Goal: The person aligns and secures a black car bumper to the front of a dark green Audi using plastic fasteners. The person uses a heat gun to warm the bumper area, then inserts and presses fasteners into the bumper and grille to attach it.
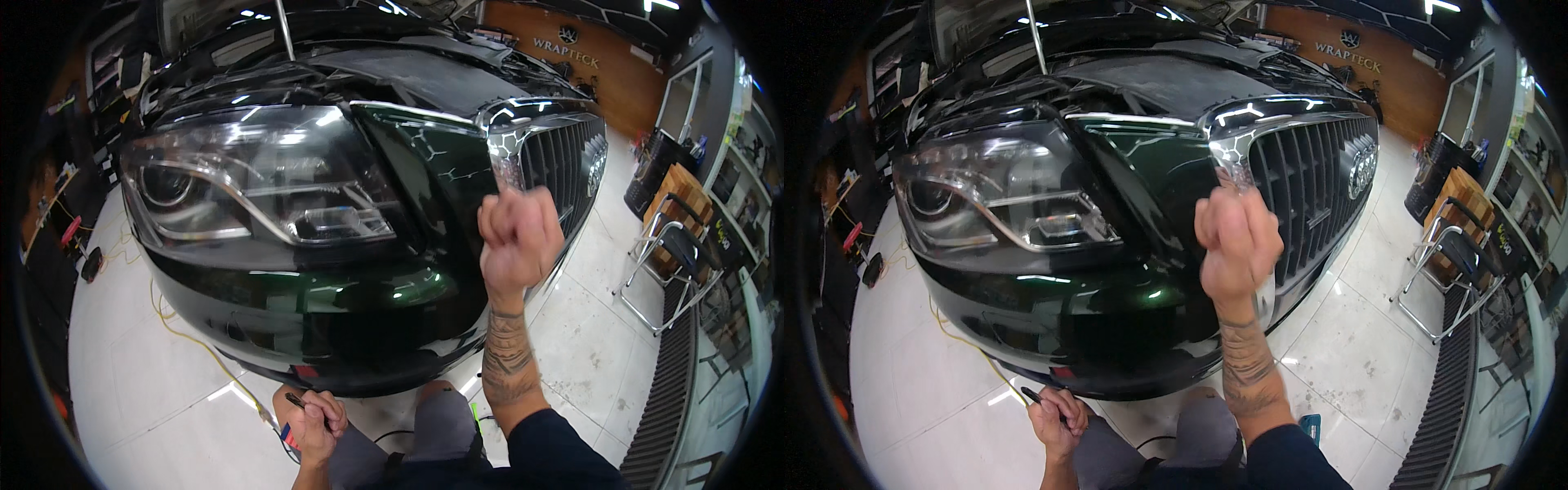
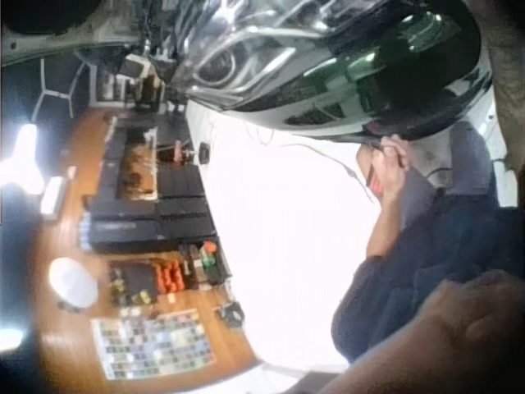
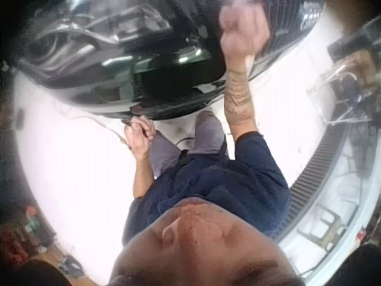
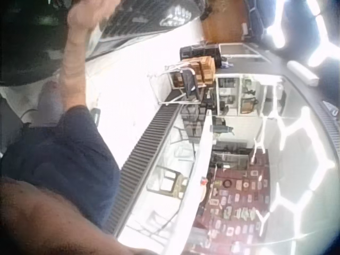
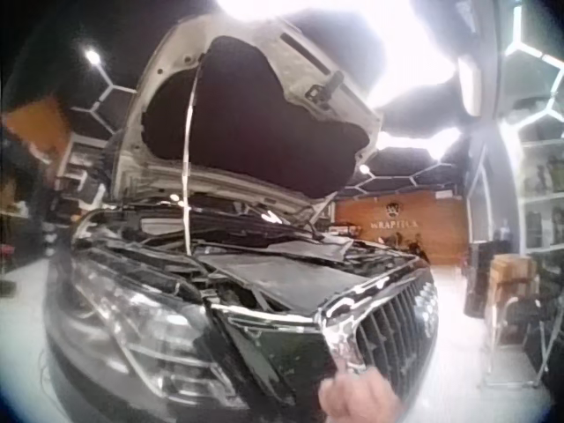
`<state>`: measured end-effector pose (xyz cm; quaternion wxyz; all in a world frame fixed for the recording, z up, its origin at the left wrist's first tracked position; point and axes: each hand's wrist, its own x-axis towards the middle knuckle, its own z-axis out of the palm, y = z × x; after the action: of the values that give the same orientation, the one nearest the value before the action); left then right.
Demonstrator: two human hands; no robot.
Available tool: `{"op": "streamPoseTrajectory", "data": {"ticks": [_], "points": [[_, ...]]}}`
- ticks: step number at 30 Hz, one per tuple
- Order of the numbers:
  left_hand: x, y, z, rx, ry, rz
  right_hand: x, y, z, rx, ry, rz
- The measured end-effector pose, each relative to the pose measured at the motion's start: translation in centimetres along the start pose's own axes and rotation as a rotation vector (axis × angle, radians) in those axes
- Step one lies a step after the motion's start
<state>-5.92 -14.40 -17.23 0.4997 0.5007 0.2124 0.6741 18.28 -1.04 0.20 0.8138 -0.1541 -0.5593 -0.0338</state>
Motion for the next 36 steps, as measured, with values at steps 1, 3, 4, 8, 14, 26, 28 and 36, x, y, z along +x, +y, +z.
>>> {"op": "streamPoseTrajectory", "data": {"ticks": [1, 3, 4, 8, 14, 26, 28, 36], "points": [[0.1, -0.3, 0.1, -0.044, -0.005, -0.009, -0.3, 1.4, 1.2, -0.195, 0.037, 0.012], [1.0, -0.7, 0.6, -0.118, -0.058, -0.030, -0.1, 2.1, 1.5, 0.061, -0.088, 0.061], [1.7, -0.5, 1.3, -0.087, -0.120, -0.019, -0.1, 2.1, 1.4, 0.192, -0.138, 0.088], [5.8, -0.5, 5.6, -0.019, -0.378, 0.066, 0.3, 2.2, 1.3, 0.491, -0.183, 0.113], [12.2, -2.2, 9.6, 0.221, -0.468, 0.366, 0.8, 2.5, 1.1, -0.070, -0.111, -0.008], [12.4, -2.0, 9.5, 0.135, -0.553, 0.439, -8.1, 2.7, -8.5, -0.669, -0.706, -0.315], [12.9, -1.4, 10.1, 0.226, -0.553, 0.449, -8.6, 2.3, -8.1, -0.673, -0.716, -0.284], [14.0, -2.0, 10.5, 0.218, -0.397, 0.545, -1.7, 1.2, -5.0, -0.471, -0.917, -0.182]]}}
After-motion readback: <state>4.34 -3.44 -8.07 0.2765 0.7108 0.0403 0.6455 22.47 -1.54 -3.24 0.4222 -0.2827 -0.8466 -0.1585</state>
